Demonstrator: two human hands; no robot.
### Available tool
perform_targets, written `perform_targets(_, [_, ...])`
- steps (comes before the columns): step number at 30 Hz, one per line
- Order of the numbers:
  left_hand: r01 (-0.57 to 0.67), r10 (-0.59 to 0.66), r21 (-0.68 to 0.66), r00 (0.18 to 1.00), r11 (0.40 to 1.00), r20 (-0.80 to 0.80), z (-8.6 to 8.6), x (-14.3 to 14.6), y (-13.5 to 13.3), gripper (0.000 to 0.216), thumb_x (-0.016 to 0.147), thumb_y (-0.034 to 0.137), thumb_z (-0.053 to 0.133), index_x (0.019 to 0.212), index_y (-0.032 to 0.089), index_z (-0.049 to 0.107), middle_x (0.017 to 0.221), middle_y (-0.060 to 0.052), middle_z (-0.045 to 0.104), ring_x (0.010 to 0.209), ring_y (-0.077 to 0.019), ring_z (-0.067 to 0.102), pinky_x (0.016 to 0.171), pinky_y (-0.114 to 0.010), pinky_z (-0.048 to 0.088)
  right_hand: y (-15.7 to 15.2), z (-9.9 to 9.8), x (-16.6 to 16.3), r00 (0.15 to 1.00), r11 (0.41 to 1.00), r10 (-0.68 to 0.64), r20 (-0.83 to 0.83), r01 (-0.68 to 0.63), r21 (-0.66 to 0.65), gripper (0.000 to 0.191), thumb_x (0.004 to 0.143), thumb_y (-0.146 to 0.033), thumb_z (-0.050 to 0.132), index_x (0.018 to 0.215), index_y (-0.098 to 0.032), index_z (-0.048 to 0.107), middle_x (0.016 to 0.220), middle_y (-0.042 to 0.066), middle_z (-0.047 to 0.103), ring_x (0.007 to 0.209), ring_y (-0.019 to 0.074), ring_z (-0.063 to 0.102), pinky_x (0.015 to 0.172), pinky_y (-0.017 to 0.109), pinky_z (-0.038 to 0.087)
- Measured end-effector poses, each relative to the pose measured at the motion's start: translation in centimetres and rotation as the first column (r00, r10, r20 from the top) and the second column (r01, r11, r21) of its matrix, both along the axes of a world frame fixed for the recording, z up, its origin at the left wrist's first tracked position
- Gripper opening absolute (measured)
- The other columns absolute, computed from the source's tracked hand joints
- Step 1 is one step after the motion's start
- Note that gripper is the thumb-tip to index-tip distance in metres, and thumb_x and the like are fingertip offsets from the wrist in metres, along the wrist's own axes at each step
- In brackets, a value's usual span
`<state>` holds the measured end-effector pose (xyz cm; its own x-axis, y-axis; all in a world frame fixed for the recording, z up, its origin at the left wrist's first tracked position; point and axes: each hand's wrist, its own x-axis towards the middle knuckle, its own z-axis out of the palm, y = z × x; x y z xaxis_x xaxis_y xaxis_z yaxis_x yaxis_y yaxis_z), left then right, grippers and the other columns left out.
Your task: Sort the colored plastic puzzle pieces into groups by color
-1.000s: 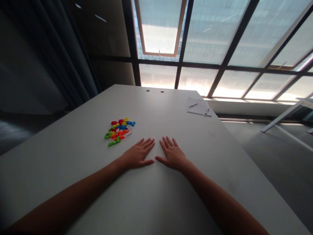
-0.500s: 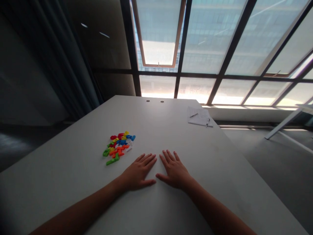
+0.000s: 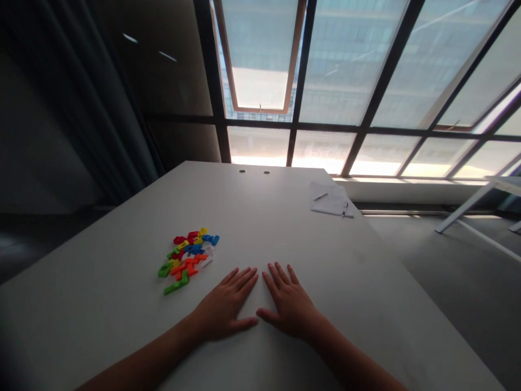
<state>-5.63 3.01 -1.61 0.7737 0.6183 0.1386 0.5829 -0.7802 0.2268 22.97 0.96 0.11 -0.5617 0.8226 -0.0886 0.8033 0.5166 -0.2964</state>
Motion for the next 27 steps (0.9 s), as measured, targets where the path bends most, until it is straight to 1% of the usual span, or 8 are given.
perform_targets(5, [-0.006,0.007,-0.028,0.999,1.0,0.031,0.3,0.0,-0.5,0.104,0.109,0.079,0.069,0.187,0.014,0.044,0.188,-0.025,0.048,0.176,-0.0418,0.048,0.147,-0.064,0.037,-0.3,0.0,0.1,1.0,1.0,0.002,0.006,-0.002,-0.009,0.101,0.115,-0.074,0.068,0.192,-0.017,0.036,0.196,0.021,0.021,0.185,0.0448,0.018,0.151,0.073,0.013])
perform_targets(7, [-0.028,0.029,-0.021,0.995,0.999,0.096,0.5,0.0,-0.9,0.088,0.11,0.068,0.072,0.18,0.018,0.057,0.181,-0.023,0.06,0.17,-0.0416,0.057,0.143,-0.064,0.045,-0.5,0.0,0.2,1.0,1.0,0.003,-0.011,-0.003,-0.013,0.1,0.115,-0.074,0.068,0.191,-0.018,0.038,0.196,0.021,0.02,0.185,0.0461,0.019,0.15,0.074,0.014])
perform_targets(9, [-0.081,0.082,-0.015,0.975,0.997,0.207,0.7,-0.2,-1.3,0.055,0.114,0.049,0.068,0.164,0.026,0.074,0.157,-0.017,0.081,0.148,-0.0365,0.077,0.129,-0.057,0.061,-0.6,-0.4,0.4,0.999,1.0,0.003,-0.04,-0.004,-0.02,0.1,0.114,-0.076,0.069,0.191,-0.02,0.039,0.196,0.019,0.02,0.184,0.0479,0.02,0.15,0.077,0.016])
perform_targets(11, [-0.16,0.161,-0.03,0.936,0.987,0.313,0.6,-0.6,-1.8,0.035,0.115,0.031,0.059,0.138,0.031,0.085,0.114,-0.01,0.091,0.102,-0.0261,0.088,0.097,-0.041,0.072,-0.6,-1.3,0.6,0.998,0.999,0.006,-0.064,-0.008,-0.031,0.103,0.112,-0.079,0.069,0.192,-0.022,0.038,0.196,0.018,0.019,0.184,0.0503,0.021,0.149,0.08,0.018])
perform_targets(14, [-0.22,0.195,0.02,0.902,0.975,0.385,-0.5,-1.6,-2.2,0.024,0.111,0.025,0.058,0.106,0.029,0.081,0.073,-0.001,0.077,0.058,-0.0187,0.071,0.06,-0.031,0.059,-0.2,-3.5,1.2,0.995,0.998,0.04,-0.086,-0.044,-0.037,0.11,0.107,-0.086,0.073,0.192,-0.027,0.036,0.194,0.016,0.022,0.181,0.0547,0.028,0.146,0.083,0.026])
perform_targets(19, [-0.177,0.101,0.188,0.928,0.966,0.358,-3.0,-2.5,-2.5,0.032,0.108,0.025,0.059,0.076,0.027,0.052,0.056,0.0,0.06,0.045,-0.0176,0.057,0.047,-0.035,0.034,0.5,-6.1,1.9,0.995,0.997,0.064,-0.081,-0.067,-0.034,0.107,0.108,-0.084,0.073,0.193,-0.036,0.029,0.193,0.012,0.027,0.177,0.0552,0.037,0.142,0.084,0.036])
perform_targets(23, [-0.144,0.1,0.126,0.949,0.981,0.3,-2.2,-1.9,-2.7,0.033,0.109,0.025,0.061,0.078,0.026,0.05,0.06,0.001,0.061,0.049,-0.0168,0.057,0.052,-0.035,0.033,0.3,-4.6,1.3,0.997,0.998,0.022,-0.068,-0.027,-0.062,0.11,0.106,-0.082,0.076,0.193,-0.032,0.03,0.194,0.012,0.021,0.18,0.0568,0.028,0.143,0.088,0.028])
perform_targets(27, [-0.104,0.084,0.087,0.973,0.991,0.216,-0.5,-1.2,-1.8,0.034,0.11,0.029,0.06,0.077,0.025,0.055,0.062,0.001,0.063,0.051,-0.0163,0.056,0.056,-0.035,0.033,0.2,-2.2,0.1,0.999,0.998,-0.028,-0.029,0.026,-0.048,0.104,0.11,-0.077,0.072,0.193,-0.027,0.034,0.196,0.013,0.015,0.183,0.052,0.022,0.148,0.082,0.019])
